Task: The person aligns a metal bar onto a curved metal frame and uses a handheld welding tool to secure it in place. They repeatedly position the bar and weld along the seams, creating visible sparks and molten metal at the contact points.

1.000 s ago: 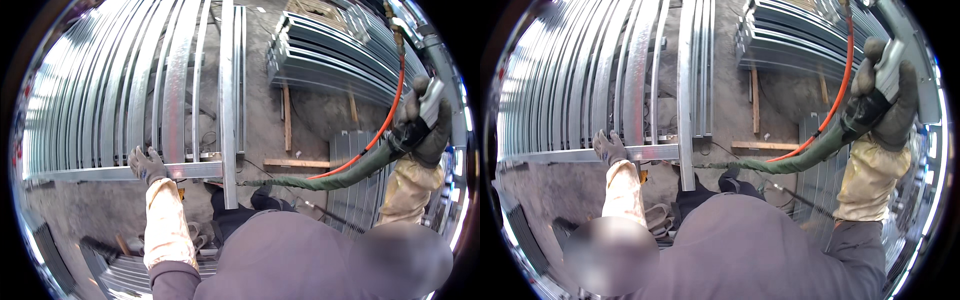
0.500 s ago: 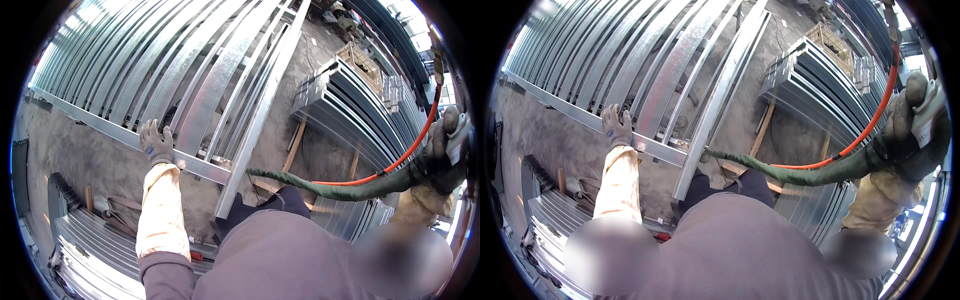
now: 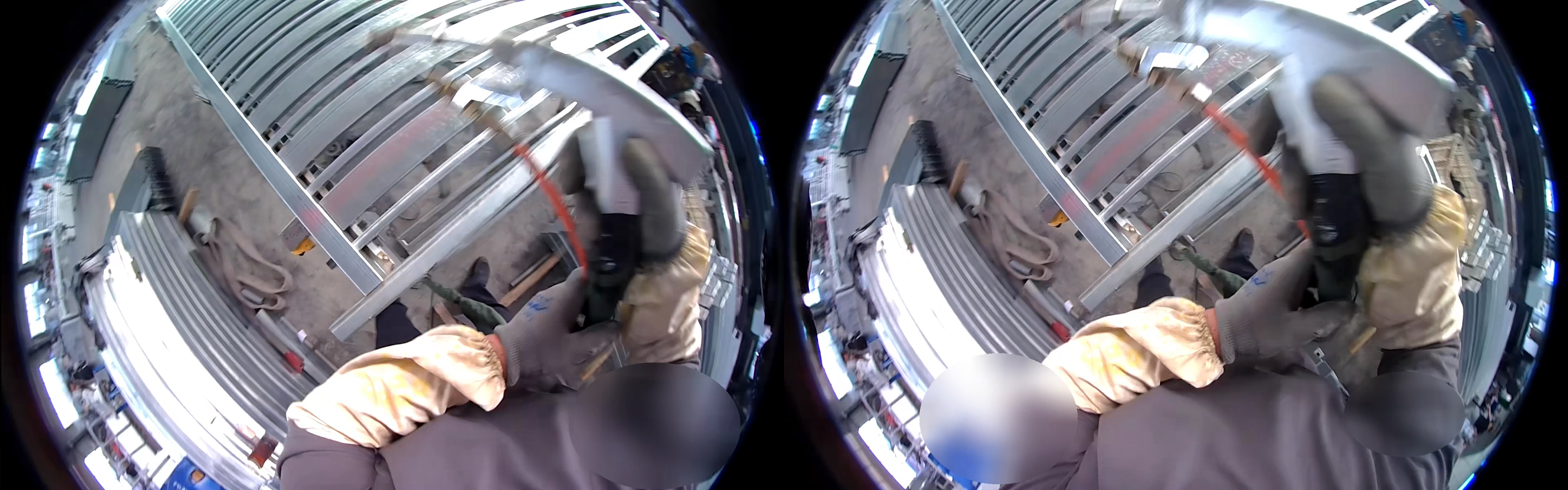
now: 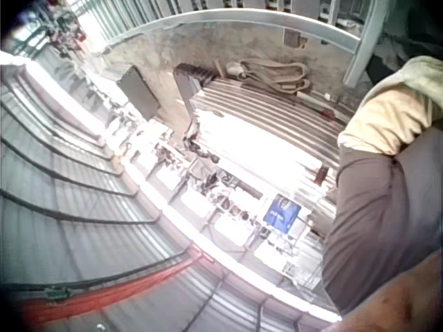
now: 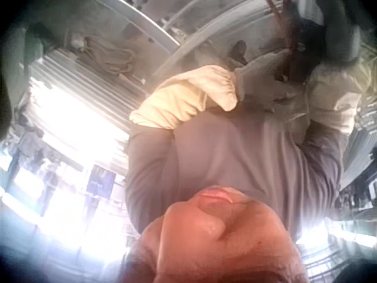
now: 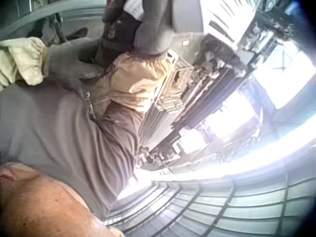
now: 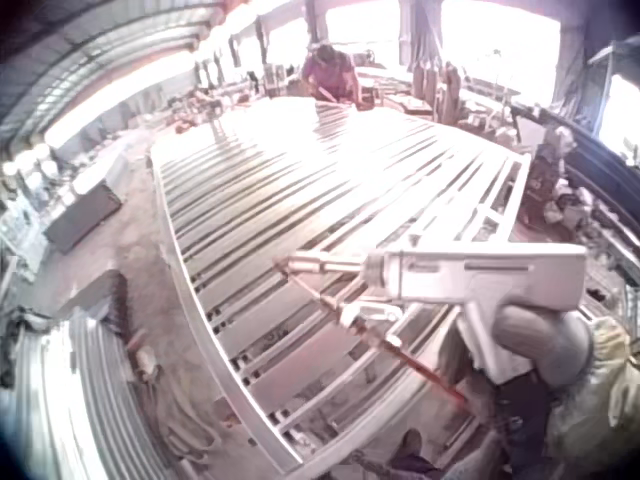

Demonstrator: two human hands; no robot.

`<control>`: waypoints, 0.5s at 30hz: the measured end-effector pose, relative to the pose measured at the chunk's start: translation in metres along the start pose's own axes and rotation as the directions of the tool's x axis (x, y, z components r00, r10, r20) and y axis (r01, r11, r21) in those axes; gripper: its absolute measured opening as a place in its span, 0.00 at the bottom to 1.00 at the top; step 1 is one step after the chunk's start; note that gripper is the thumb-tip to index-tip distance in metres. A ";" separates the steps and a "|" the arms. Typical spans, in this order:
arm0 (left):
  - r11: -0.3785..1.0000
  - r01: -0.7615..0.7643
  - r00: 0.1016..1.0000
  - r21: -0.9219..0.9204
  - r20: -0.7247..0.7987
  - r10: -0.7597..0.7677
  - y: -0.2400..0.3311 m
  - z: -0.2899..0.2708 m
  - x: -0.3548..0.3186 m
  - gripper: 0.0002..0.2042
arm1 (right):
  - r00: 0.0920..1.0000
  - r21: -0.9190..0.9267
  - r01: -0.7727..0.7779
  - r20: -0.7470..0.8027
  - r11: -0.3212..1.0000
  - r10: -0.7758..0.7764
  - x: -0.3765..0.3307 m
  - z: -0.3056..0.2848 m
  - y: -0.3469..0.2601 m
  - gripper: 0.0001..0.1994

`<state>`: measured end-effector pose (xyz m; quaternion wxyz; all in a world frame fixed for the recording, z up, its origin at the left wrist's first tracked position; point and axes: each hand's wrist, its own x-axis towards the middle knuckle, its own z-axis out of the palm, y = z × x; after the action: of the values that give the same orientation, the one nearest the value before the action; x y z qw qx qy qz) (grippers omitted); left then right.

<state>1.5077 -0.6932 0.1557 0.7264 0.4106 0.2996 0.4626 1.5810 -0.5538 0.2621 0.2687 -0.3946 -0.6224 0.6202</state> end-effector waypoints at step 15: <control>0.645 0.754 0.647 -0.121 -0.029 -0.762 -0.082 -0.047 -0.030 0.16 | 0.722 0.259 -0.638 0.529 0.725 0.446 0.023 0.043 0.206 0.17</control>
<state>1.4922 -0.7251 0.0634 0.8604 0.1932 0.4485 0.1457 1.5655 -0.5760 0.0520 0.0045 -0.3478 -0.3676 0.8625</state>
